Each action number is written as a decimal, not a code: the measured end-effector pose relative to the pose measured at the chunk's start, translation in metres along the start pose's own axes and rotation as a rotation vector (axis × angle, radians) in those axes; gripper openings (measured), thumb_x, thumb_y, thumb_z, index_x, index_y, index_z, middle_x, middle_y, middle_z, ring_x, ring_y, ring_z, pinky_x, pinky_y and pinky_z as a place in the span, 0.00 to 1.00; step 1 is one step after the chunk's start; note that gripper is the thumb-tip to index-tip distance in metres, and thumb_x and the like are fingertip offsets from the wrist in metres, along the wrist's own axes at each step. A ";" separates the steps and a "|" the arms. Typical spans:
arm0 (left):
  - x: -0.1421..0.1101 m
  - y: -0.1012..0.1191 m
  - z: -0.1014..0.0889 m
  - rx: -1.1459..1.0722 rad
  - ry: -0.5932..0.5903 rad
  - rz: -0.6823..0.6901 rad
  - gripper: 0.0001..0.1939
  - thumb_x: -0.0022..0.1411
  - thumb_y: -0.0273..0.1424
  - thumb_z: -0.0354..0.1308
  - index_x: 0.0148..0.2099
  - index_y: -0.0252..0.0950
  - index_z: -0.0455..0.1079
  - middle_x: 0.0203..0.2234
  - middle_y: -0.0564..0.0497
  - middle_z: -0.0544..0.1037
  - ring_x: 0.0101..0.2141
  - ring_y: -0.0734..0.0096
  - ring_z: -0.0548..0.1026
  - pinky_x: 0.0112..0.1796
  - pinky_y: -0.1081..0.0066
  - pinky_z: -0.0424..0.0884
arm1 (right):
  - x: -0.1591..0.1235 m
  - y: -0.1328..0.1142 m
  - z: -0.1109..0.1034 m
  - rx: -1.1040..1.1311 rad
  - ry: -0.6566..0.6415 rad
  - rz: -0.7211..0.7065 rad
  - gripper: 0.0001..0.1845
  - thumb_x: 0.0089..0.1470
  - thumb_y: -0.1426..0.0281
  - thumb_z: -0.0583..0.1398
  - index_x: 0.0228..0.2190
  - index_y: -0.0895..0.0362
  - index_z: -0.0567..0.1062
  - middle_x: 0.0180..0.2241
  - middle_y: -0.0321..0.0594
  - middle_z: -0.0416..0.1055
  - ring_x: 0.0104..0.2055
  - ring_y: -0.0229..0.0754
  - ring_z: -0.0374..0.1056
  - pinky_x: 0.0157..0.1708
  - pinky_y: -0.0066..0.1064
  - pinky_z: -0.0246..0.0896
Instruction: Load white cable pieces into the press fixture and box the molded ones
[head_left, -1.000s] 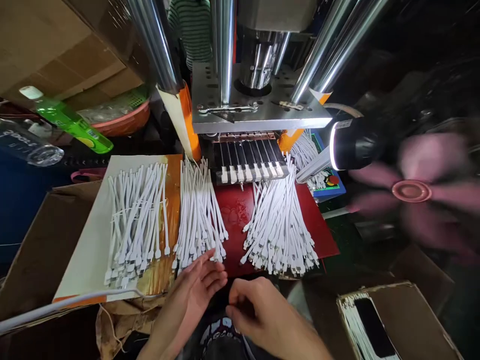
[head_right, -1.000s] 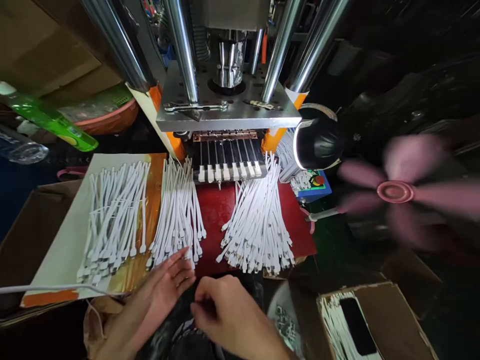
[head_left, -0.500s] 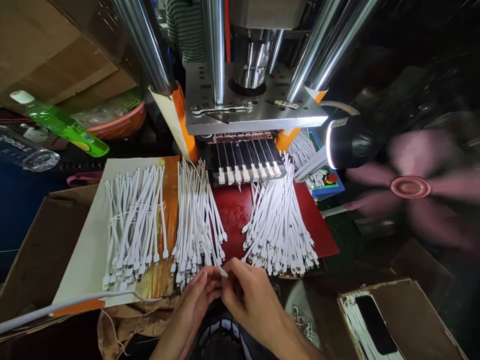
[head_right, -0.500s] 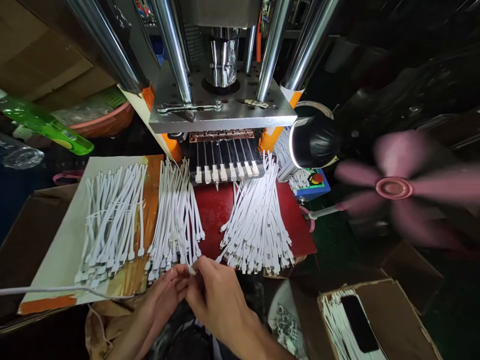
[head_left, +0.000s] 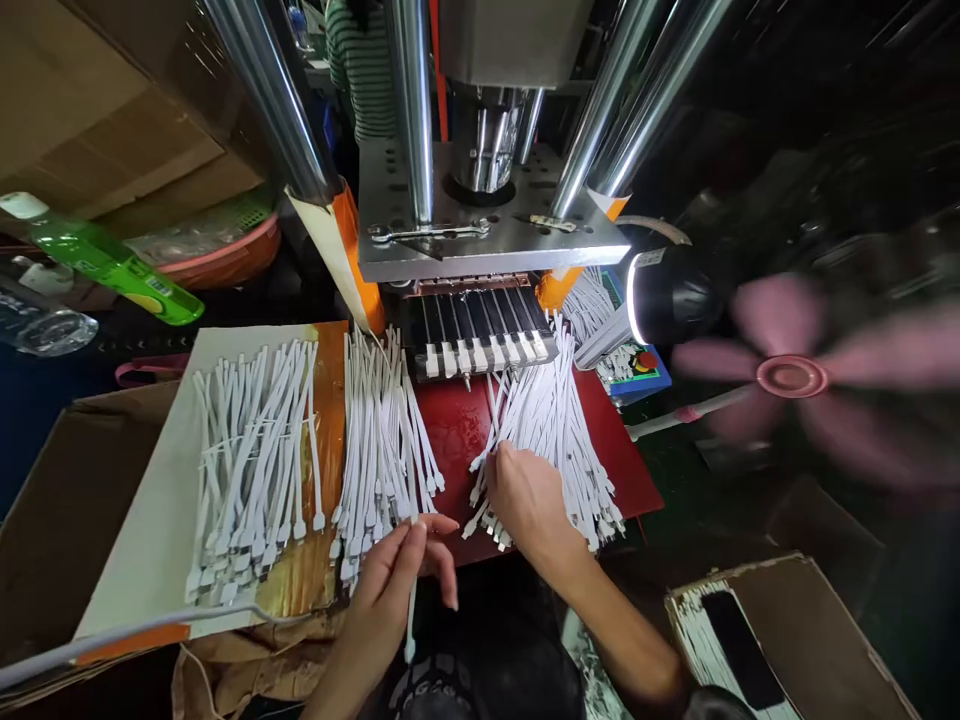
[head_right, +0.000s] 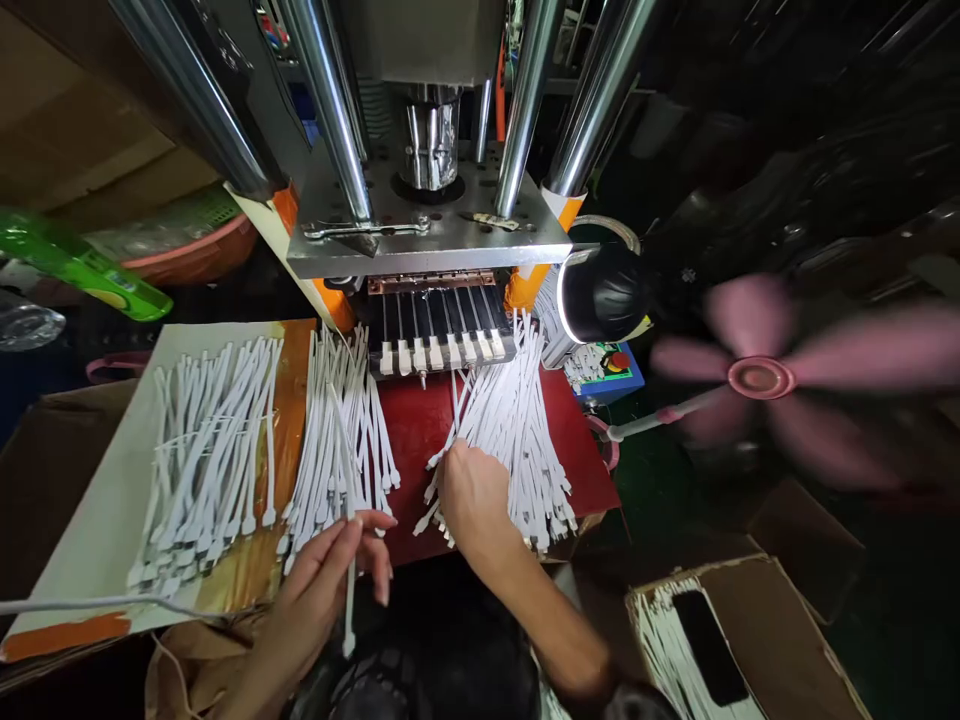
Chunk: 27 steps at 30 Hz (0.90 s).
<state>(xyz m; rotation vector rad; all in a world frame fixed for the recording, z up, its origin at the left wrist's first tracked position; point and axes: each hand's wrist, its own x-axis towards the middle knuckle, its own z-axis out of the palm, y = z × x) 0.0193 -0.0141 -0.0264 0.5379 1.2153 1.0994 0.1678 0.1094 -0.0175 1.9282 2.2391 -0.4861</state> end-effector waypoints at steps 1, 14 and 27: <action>0.005 -0.001 0.000 0.046 -0.009 -0.019 0.23 0.70 0.50 0.56 0.49 0.35 0.77 0.27 0.50 0.81 0.28 0.68 0.78 0.40 0.67 0.73 | 0.000 0.003 0.001 0.053 0.006 -0.024 0.13 0.67 0.74 0.53 0.33 0.60 0.76 0.26 0.45 0.75 0.26 0.43 0.69 0.25 0.33 0.43; 0.012 -0.001 0.035 -0.462 -0.285 -0.125 0.20 0.70 0.47 0.58 0.35 0.34 0.75 0.13 0.56 0.68 0.16 0.75 0.66 0.23 0.74 0.63 | -0.056 0.053 0.003 1.142 -0.559 -0.355 0.22 0.49 0.55 0.72 0.39 0.57 0.81 0.30 0.35 0.72 0.28 0.36 0.63 0.26 0.25 0.56; 0.032 0.064 0.000 0.418 0.005 0.340 0.19 0.64 0.37 0.67 0.56 0.44 0.79 0.49 0.45 0.82 0.51 0.55 0.77 0.52 0.67 0.69 | -0.042 -0.010 0.009 1.213 0.071 -0.481 0.14 0.65 0.63 0.61 0.30 0.58 0.78 0.25 0.34 0.68 0.27 0.34 0.61 0.28 0.26 0.55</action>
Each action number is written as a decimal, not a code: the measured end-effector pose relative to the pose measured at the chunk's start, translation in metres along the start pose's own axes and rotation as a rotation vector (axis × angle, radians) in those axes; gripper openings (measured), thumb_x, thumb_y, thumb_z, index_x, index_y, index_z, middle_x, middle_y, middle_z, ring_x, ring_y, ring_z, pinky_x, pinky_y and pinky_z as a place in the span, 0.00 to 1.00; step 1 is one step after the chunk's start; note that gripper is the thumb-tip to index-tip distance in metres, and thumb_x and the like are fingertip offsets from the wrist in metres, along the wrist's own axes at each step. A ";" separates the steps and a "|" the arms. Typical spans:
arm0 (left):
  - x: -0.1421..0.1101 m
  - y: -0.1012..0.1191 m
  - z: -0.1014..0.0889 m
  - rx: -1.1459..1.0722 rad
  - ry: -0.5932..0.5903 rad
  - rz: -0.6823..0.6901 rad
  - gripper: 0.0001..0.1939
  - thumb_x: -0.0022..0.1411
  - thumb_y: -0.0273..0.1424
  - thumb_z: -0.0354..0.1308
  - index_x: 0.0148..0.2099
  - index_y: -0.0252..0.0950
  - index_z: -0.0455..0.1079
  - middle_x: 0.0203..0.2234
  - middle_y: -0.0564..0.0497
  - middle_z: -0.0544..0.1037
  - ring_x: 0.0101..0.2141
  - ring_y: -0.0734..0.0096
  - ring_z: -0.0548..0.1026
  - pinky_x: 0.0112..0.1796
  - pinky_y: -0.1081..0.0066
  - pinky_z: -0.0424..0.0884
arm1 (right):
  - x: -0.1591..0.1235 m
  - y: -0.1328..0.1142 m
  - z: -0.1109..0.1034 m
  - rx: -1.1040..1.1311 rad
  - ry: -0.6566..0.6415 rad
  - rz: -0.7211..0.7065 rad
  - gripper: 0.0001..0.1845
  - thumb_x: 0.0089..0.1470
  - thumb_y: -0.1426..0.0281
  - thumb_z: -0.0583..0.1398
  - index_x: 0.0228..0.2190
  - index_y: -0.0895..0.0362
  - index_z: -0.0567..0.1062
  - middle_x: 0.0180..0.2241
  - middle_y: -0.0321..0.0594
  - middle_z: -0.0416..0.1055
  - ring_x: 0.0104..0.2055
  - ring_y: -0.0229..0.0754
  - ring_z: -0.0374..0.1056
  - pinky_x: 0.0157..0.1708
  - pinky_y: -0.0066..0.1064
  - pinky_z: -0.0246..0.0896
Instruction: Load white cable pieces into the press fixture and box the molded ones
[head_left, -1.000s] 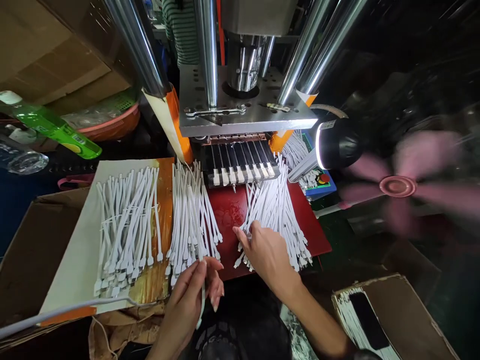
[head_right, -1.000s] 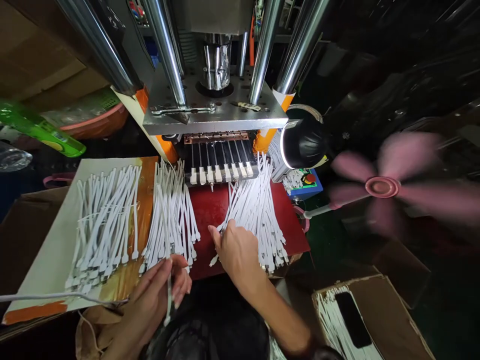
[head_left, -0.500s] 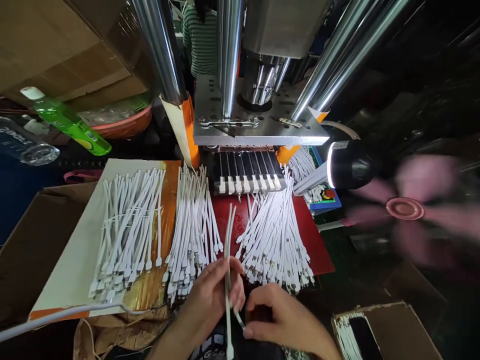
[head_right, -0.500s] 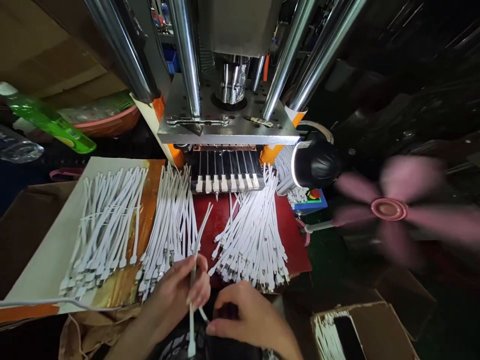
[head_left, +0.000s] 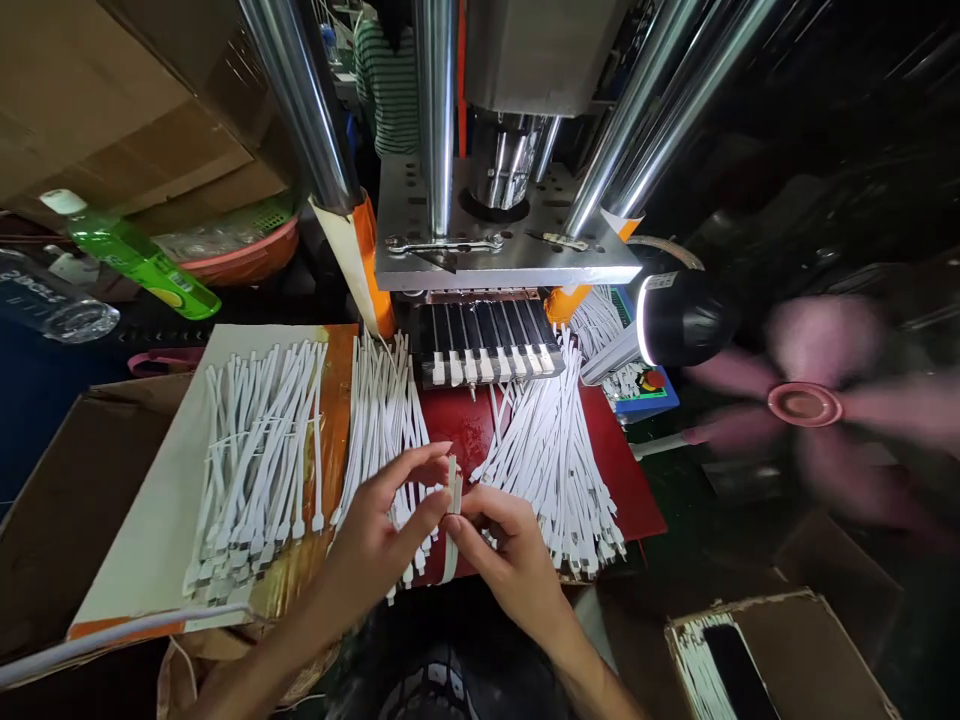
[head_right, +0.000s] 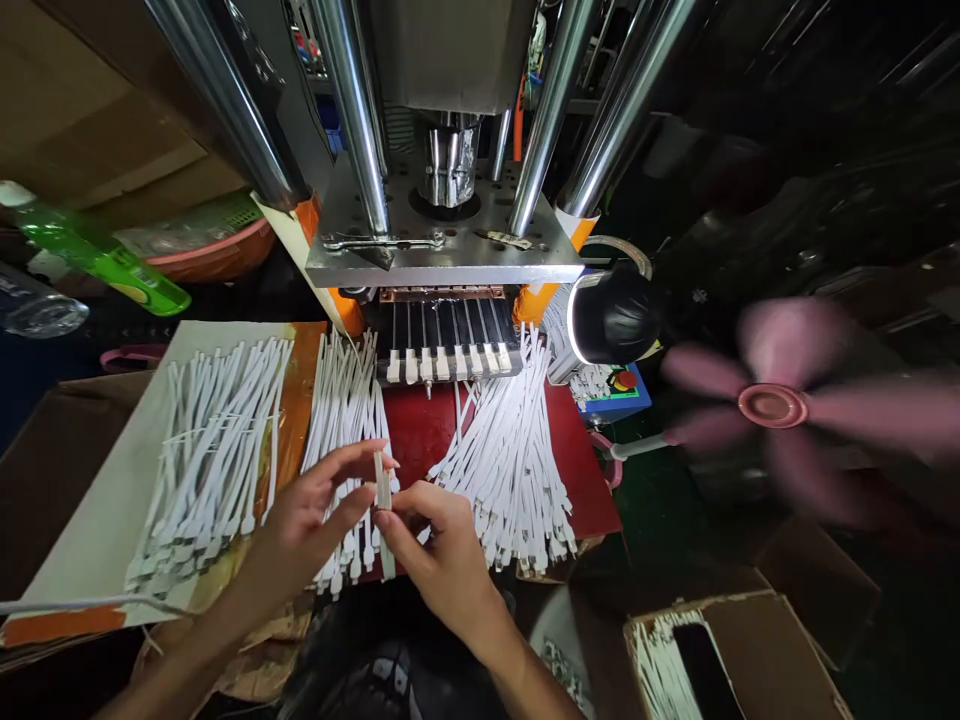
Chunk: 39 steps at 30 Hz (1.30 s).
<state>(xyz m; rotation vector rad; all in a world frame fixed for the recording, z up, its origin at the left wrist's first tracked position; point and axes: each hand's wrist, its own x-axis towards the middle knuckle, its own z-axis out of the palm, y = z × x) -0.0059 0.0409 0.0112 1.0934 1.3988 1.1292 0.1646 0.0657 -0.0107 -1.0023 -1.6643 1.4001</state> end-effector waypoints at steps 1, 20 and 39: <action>0.009 0.009 -0.004 0.046 -0.046 0.074 0.13 0.65 0.37 0.66 0.51 0.44 0.82 0.45 0.46 0.83 0.47 0.56 0.78 0.49 0.67 0.71 | -0.002 0.001 0.000 -0.019 0.002 -0.023 0.13 0.65 0.64 0.61 0.30 0.57 0.78 0.25 0.34 0.69 0.27 0.35 0.63 0.28 0.26 0.56; 0.017 0.028 -0.014 0.156 0.040 0.240 0.05 0.57 0.30 0.71 0.29 0.41 0.81 0.26 0.51 0.80 0.27 0.69 0.75 0.30 0.72 0.70 | 0.012 -0.006 0.009 -0.015 0.115 -0.143 0.12 0.61 0.63 0.66 0.28 0.56 0.80 0.23 0.34 0.67 0.25 0.35 0.60 0.25 0.29 0.54; 0.088 0.029 -0.030 0.339 0.136 0.346 0.08 0.67 0.35 0.61 0.34 0.39 0.73 0.30 0.52 0.78 0.32 0.67 0.74 0.37 0.69 0.70 | -0.004 0.013 0.002 -0.130 -0.365 0.164 0.11 0.59 0.72 0.64 0.25 0.57 0.73 0.24 0.31 0.67 0.27 0.33 0.61 0.26 0.24 0.53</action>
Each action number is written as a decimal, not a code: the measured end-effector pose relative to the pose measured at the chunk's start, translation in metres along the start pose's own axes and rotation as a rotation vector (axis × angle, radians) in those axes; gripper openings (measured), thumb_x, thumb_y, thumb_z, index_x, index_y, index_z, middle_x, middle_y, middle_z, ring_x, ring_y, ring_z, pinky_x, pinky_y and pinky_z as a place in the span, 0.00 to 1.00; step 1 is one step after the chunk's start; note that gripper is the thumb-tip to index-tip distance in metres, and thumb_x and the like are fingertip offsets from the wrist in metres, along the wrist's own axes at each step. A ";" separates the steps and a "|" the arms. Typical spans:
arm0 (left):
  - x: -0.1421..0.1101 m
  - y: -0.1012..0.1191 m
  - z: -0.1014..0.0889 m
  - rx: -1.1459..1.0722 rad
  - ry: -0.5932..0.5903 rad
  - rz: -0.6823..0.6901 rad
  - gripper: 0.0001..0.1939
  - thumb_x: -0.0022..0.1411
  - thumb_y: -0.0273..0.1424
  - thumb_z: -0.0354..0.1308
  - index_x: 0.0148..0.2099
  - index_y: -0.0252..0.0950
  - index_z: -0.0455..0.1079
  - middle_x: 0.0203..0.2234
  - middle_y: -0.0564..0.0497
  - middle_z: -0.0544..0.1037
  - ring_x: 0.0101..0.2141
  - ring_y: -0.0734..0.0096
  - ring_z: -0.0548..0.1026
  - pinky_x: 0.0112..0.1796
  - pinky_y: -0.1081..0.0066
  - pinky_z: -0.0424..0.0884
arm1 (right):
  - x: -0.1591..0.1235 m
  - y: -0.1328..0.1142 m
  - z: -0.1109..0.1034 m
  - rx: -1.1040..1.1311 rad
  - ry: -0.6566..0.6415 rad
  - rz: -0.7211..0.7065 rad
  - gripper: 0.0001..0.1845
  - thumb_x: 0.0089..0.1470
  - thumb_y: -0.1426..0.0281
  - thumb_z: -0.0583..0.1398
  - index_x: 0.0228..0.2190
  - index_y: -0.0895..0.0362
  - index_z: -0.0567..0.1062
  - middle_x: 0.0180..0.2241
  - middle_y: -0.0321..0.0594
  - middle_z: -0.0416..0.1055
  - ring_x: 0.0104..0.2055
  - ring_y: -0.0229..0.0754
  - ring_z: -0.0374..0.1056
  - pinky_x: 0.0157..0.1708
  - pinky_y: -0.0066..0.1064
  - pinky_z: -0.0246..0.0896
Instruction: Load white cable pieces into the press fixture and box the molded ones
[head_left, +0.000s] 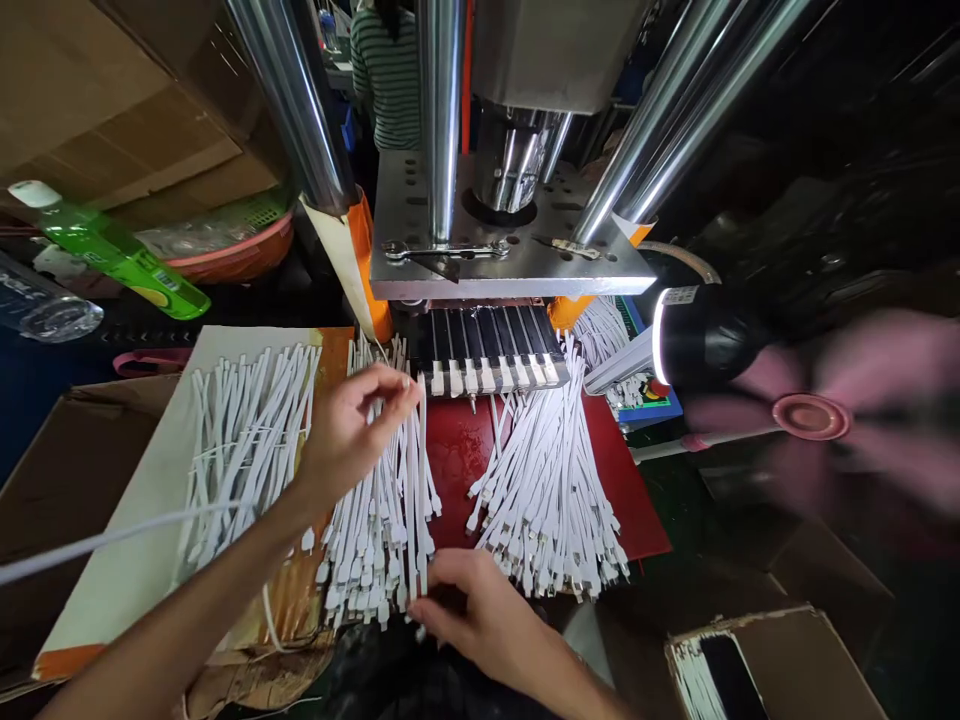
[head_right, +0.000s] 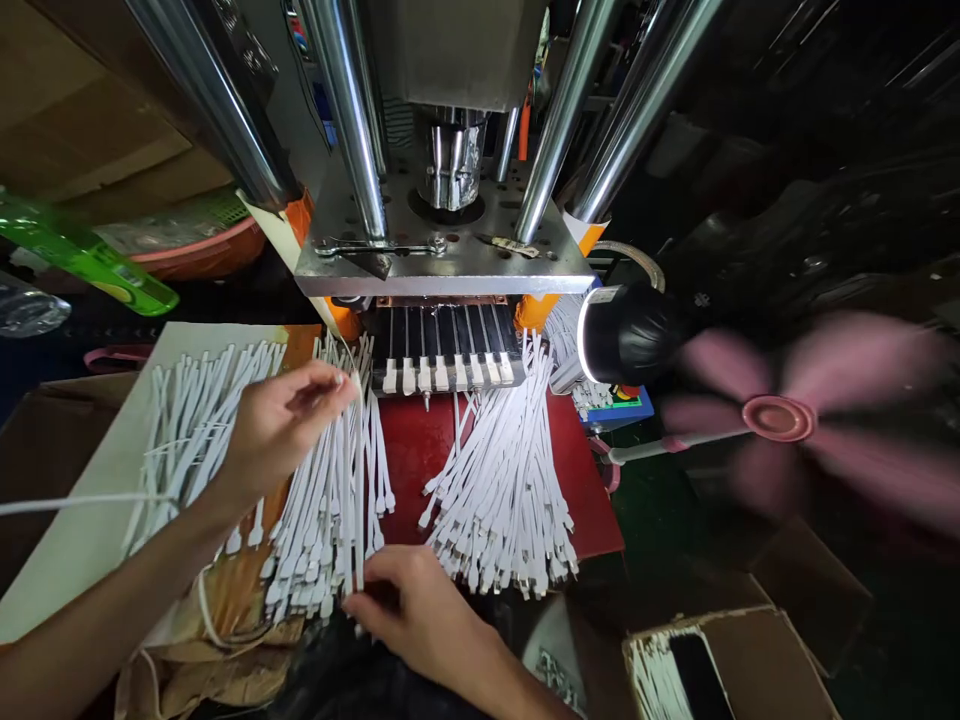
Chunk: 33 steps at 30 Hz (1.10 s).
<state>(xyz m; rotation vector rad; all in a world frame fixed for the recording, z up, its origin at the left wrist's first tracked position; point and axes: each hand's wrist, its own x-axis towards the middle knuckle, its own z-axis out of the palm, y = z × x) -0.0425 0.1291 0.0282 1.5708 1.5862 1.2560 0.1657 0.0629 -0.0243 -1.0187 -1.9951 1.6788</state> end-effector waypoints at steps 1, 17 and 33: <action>0.014 -0.008 0.003 0.042 0.036 0.028 0.08 0.66 0.35 0.61 0.34 0.39 0.73 0.31 0.52 0.78 0.33 0.67 0.74 0.39 0.68 0.70 | 0.000 -0.004 -0.012 -0.006 -0.071 -0.004 0.11 0.60 0.70 0.64 0.26 0.57 0.75 0.25 0.31 0.69 0.27 0.33 0.63 0.26 0.24 0.54; 0.054 -0.064 -0.008 0.390 -0.180 0.463 0.22 0.70 0.35 0.59 0.63 0.37 0.69 0.64 0.38 0.70 0.63 0.52 0.69 0.63 0.54 0.65 | 0.206 -0.037 -0.149 -0.272 0.118 -0.380 0.23 0.61 0.54 0.64 0.24 0.59 0.74 0.22 0.30 0.62 0.27 0.32 0.52 0.29 0.27 0.48; 0.031 -0.047 0.021 0.955 -0.200 0.618 0.24 0.74 0.38 0.51 0.64 0.29 0.68 0.62 0.30 0.72 0.65 0.41 0.66 0.63 0.40 0.62 | 0.190 -0.030 -0.143 -0.521 0.438 -0.340 0.06 0.63 0.70 0.61 0.37 0.59 0.79 0.33 0.40 0.76 0.32 0.38 0.68 0.38 0.30 0.64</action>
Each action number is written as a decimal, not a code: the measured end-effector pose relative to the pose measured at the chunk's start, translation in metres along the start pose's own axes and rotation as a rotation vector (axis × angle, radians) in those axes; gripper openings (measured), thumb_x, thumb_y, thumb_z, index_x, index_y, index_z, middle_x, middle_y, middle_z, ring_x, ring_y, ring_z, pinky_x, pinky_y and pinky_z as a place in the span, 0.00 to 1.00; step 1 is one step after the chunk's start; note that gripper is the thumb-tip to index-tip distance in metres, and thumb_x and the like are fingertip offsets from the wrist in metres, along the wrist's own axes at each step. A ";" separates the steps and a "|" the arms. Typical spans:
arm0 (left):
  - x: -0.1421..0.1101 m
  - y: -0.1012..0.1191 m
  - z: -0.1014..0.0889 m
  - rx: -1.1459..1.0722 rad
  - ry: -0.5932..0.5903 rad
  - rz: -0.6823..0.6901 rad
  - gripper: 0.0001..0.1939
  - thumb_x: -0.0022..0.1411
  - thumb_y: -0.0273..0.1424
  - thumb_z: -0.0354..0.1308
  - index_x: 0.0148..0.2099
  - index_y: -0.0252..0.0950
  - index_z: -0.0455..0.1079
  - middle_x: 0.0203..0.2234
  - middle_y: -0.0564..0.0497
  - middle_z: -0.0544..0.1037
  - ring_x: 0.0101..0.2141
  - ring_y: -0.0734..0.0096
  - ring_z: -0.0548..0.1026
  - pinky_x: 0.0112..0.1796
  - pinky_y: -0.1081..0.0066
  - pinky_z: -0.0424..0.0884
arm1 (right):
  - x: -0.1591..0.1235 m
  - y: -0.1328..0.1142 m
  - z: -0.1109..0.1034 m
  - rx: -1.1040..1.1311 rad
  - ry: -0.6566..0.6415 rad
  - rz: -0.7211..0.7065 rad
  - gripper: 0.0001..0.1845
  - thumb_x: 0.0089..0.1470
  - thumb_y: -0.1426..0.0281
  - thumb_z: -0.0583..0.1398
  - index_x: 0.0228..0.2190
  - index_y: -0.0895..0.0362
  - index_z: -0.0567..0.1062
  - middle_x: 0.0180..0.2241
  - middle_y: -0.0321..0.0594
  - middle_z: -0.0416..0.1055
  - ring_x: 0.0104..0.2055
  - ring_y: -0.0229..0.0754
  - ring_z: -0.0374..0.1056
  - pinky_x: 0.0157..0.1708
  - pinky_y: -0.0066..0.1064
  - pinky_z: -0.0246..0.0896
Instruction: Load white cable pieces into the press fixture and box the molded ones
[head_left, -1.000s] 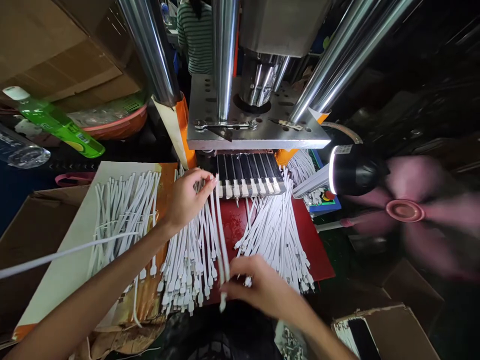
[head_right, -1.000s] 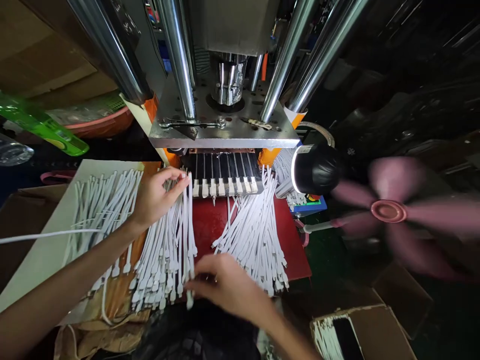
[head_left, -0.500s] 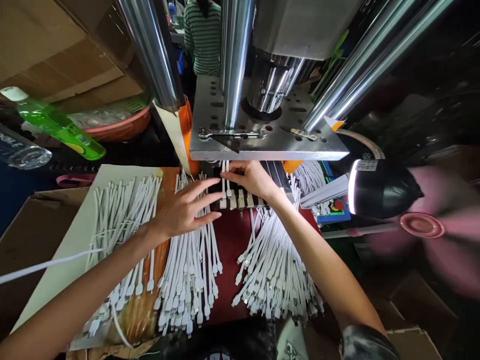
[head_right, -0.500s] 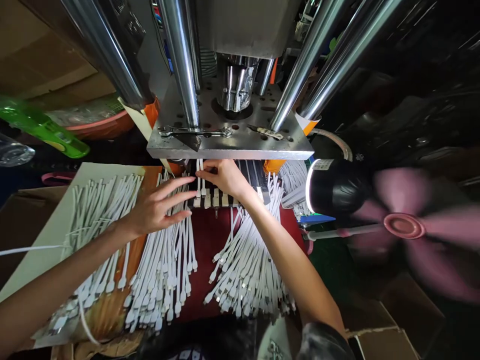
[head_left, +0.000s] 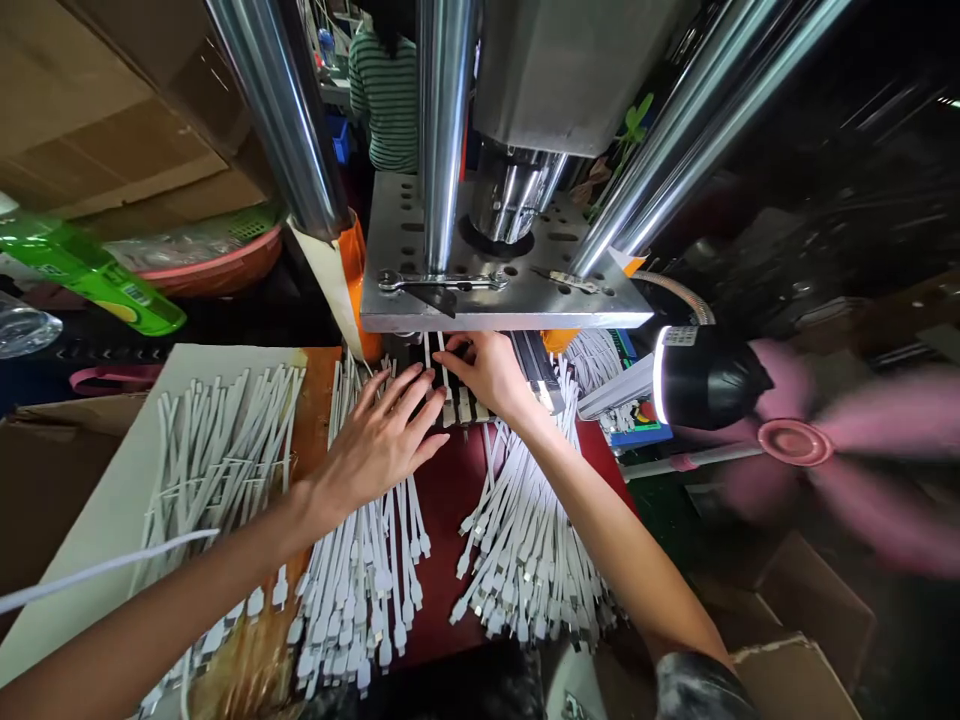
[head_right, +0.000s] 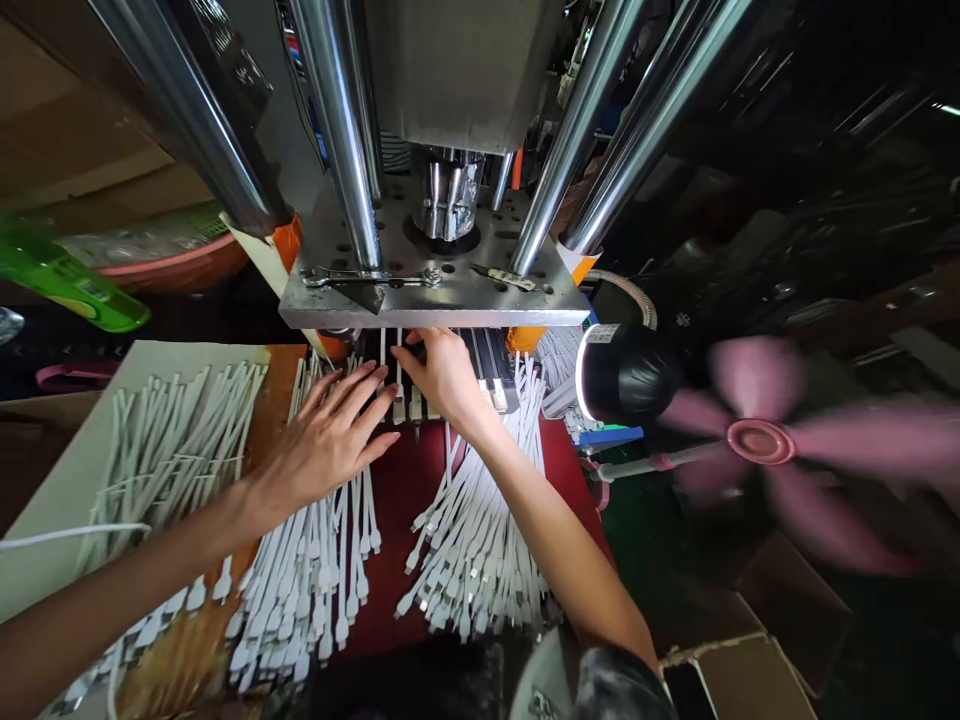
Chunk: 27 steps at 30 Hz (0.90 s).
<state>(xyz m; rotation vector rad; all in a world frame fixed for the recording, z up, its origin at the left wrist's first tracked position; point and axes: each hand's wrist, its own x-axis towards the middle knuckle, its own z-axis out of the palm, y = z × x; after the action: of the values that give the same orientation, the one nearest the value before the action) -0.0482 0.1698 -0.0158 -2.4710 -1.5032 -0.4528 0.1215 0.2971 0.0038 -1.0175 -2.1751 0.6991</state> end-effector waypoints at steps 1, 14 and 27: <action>0.000 0.006 0.000 0.011 0.002 -0.036 0.24 0.74 0.38 0.51 0.64 0.28 0.68 0.63 0.30 0.71 0.65 0.40 0.66 0.63 0.39 0.61 | -0.008 -0.006 -0.003 -0.086 0.007 -0.010 0.08 0.63 0.73 0.59 0.39 0.59 0.80 0.37 0.42 0.76 0.35 0.39 0.69 0.41 0.30 0.65; 0.068 -0.035 -0.006 -0.041 -0.120 -0.188 0.23 0.75 0.33 0.43 0.61 0.23 0.68 0.50 0.30 0.80 0.50 0.45 0.79 0.55 0.49 0.68 | 0.019 -0.025 -0.001 -0.684 -0.243 -0.006 0.22 0.67 0.76 0.49 0.57 0.58 0.73 0.50 0.53 0.74 0.47 0.52 0.73 0.41 0.37 0.67; -0.089 0.029 -0.031 -0.078 -0.453 -0.661 0.18 0.73 0.37 0.50 0.34 0.37 0.74 0.30 0.48 0.82 0.29 0.60 0.78 0.28 0.67 0.61 | -0.194 -0.036 -0.008 -0.654 -0.395 0.657 0.14 0.69 0.67 0.54 0.32 0.57 0.74 0.29 0.42 0.77 0.29 0.42 0.70 0.26 0.33 0.37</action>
<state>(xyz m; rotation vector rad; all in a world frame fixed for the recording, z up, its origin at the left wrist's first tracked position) -0.0651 0.0730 -0.0206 -2.1633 -2.5356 -0.0346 0.2078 0.1226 -0.0277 -2.1485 -2.4739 0.4843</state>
